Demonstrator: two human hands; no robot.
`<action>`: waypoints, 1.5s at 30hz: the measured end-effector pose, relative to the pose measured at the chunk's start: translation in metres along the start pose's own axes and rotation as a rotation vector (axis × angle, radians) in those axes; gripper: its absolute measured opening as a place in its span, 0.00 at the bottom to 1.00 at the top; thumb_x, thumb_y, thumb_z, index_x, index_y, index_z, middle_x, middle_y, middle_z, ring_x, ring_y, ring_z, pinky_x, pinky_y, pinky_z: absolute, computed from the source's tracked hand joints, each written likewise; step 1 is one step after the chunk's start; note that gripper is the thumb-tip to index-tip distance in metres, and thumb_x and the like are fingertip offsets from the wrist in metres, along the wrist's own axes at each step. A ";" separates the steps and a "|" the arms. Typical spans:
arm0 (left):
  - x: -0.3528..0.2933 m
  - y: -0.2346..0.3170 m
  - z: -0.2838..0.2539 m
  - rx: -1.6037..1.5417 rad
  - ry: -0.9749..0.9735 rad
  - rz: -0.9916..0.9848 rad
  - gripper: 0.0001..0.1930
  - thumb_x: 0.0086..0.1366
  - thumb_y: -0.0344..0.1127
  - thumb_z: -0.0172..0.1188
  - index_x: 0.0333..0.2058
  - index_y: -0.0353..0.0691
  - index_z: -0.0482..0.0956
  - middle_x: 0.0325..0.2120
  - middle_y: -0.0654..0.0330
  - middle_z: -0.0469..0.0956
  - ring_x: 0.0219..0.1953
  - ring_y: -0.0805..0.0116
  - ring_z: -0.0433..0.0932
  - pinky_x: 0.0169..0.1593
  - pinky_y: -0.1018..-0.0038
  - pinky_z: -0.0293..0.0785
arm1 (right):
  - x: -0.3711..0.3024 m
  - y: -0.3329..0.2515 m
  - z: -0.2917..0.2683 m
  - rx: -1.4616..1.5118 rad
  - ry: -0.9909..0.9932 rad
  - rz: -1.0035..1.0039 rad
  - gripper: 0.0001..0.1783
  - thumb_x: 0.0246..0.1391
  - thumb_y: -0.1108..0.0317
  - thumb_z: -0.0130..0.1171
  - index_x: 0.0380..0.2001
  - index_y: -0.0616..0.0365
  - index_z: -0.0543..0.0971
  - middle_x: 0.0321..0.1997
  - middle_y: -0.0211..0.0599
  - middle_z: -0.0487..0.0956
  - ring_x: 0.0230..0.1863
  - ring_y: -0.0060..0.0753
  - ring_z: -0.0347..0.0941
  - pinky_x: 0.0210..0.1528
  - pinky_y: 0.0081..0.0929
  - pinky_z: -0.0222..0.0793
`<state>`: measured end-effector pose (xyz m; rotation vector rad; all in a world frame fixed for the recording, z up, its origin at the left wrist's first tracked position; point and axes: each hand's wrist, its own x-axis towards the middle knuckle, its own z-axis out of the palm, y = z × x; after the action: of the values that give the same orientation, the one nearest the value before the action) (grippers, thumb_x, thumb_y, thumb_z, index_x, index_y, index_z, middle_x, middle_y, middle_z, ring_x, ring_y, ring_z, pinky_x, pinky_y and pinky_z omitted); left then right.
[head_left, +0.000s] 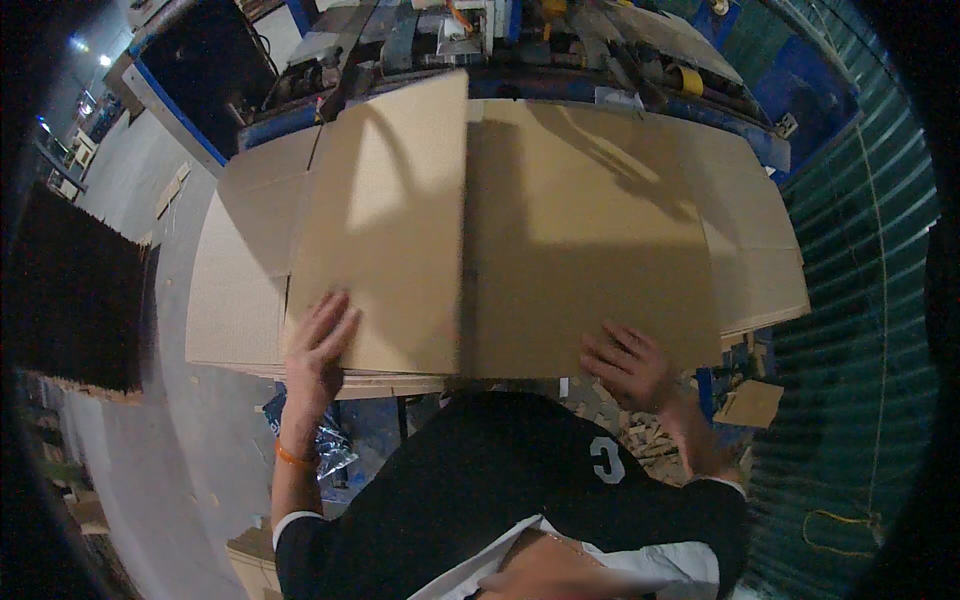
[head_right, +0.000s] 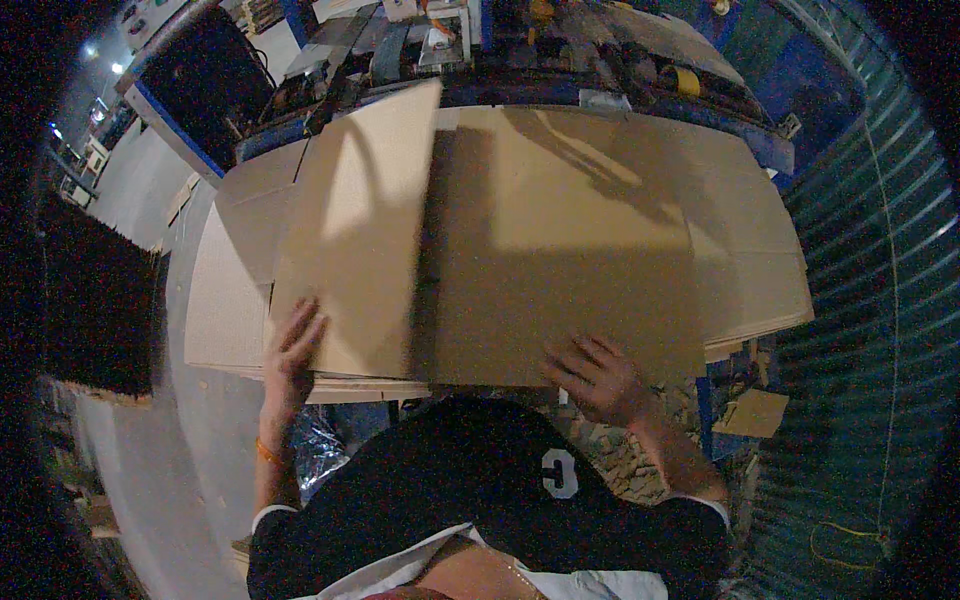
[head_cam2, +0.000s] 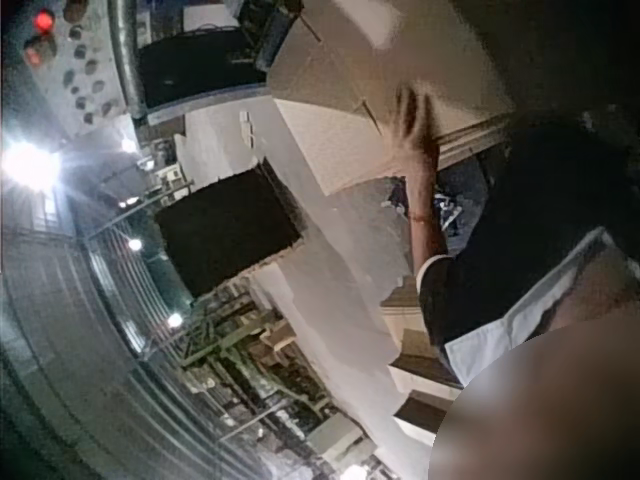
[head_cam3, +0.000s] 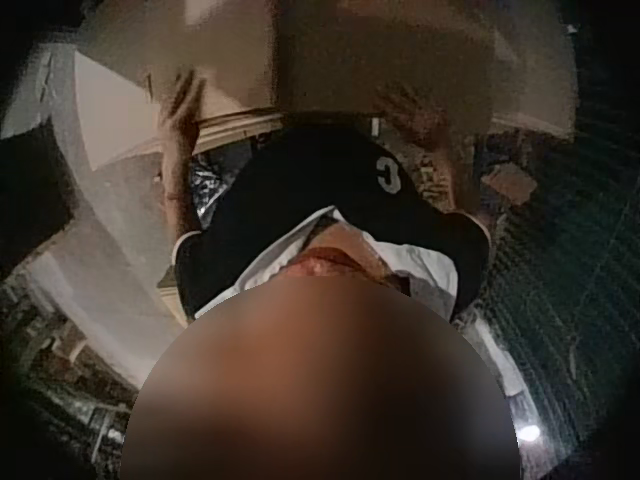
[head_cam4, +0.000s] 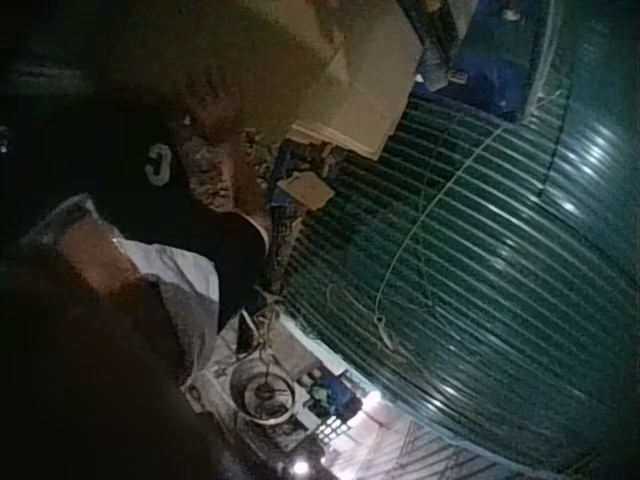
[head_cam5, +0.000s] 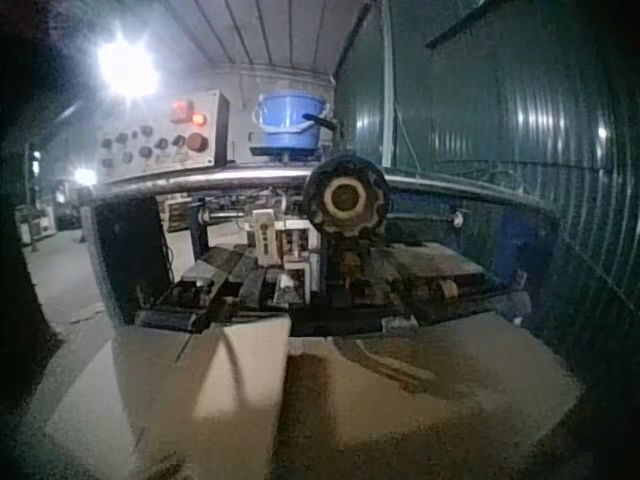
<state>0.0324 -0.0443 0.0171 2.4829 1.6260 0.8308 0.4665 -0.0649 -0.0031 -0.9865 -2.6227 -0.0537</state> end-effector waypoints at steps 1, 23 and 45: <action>0.007 0.001 0.001 0.142 -0.144 0.072 0.23 0.52 0.23 0.50 0.49 0.46 0.73 0.54 0.55 0.67 0.58 0.53 0.63 0.60 0.59 0.57 | 0.004 0.004 -0.002 -0.002 -0.002 -0.010 0.21 0.47 0.64 0.54 0.48 0.42 0.74 0.56 0.29 0.71 0.56 0.42 0.66 0.56 0.42 0.62; 0.198 -0.116 0.071 0.191 0.001 0.078 0.30 0.54 0.28 0.55 0.57 0.43 0.62 0.56 0.53 0.62 0.57 0.50 0.61 0.59 0.60 0.57 | 0.164 0.195 0.023 -0.146 -0.168 0.276 0.38 0.47 0.33 0.46 0.56 0.45 0.66 0.63 0.34 0.62 0.62 0.41 0.58 0.60 0.42 0.53; -0.040 -0.169 -0.023 0.339 0.880 -1.052 0.32 0.56 0.48 0.58 0.50 0.27 0.65 0.47 0.41 0.69 0.47 0.49 0.70 0.49 0.60 0.66 | -0.149 0.207 0.001 -0.485 0.944 1.577 0.33 0.45 0.51 0.59 0.50 0.62 0.68 0.56 0.53 0.65 0.54 0.52 0.64 0.54 0.42 0.59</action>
<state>-0.1310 -0.0098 -0.0355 0.9057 3.0211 1.5528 0.7049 -0.0023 -0.0692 -2.1430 -0.5789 -0.5759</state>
